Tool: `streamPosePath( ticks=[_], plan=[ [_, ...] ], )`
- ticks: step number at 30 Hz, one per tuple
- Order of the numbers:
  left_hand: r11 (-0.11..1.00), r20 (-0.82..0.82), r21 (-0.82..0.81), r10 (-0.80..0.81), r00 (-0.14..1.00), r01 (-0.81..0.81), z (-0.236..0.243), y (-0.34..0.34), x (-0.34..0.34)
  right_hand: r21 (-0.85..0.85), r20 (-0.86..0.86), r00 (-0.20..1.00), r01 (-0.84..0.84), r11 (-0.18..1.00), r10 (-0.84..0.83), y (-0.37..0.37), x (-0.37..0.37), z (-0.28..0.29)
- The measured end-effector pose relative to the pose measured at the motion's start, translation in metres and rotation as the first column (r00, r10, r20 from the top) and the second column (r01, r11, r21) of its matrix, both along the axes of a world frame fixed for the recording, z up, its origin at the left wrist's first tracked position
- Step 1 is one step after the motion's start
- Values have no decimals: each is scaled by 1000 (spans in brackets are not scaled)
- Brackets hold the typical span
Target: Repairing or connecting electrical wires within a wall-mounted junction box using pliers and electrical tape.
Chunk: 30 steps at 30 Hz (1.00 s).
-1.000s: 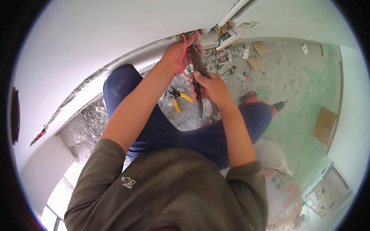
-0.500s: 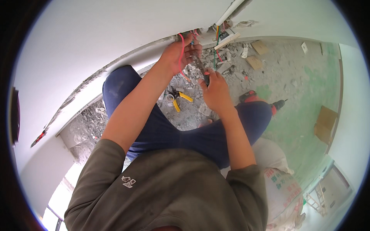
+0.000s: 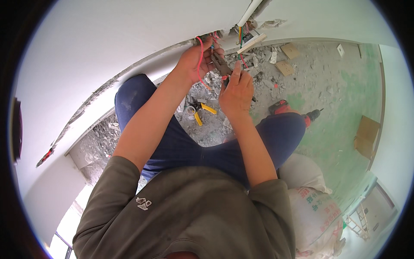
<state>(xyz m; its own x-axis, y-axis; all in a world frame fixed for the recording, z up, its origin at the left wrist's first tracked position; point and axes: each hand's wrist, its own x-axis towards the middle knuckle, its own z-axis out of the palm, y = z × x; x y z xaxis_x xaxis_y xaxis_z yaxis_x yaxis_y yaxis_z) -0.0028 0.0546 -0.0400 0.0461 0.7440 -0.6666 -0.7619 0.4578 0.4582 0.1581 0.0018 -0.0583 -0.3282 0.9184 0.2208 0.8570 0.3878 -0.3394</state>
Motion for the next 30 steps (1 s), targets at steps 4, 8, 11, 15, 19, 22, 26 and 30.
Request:
streamPosePath(
  ticks=[4,8,11,15,19,22,26,30],
  plan=[
    [1000,6,3,17,1000,-17,-1,1,0,65,38,999,23,998,-26,3,-4,-6],
    [998,47,-10,54,997,-54,-2,1,0,82,9,999,50,995,-51,6,-4,-14],
    [999,75,-6,39,996,-39,0,3,0,100,-8,997,79,992,-78,5,-1,-14],
    [998,92,-40,53,994,-49,0,2,0,100,-27,997,72,992,-69,5,-2,-12],
    [999,91,-6,40,995,-39,-1,3,0,126,-30,997,74,989,-71,7,-3,-17],
    [999,91,-16,49,995,-48,-2,3,-1,131,-26,998,66,989,-63,8,-3,-18],
    [999,90,-16,42,995,-41,-1,3,-1,109,-34,997,76,991,-72,9,-5,-22],
    [999,73,-37,36,997,-33,1,4,-1,132,-45,995,92,987,-86,12,-6,-29]
  ],
)
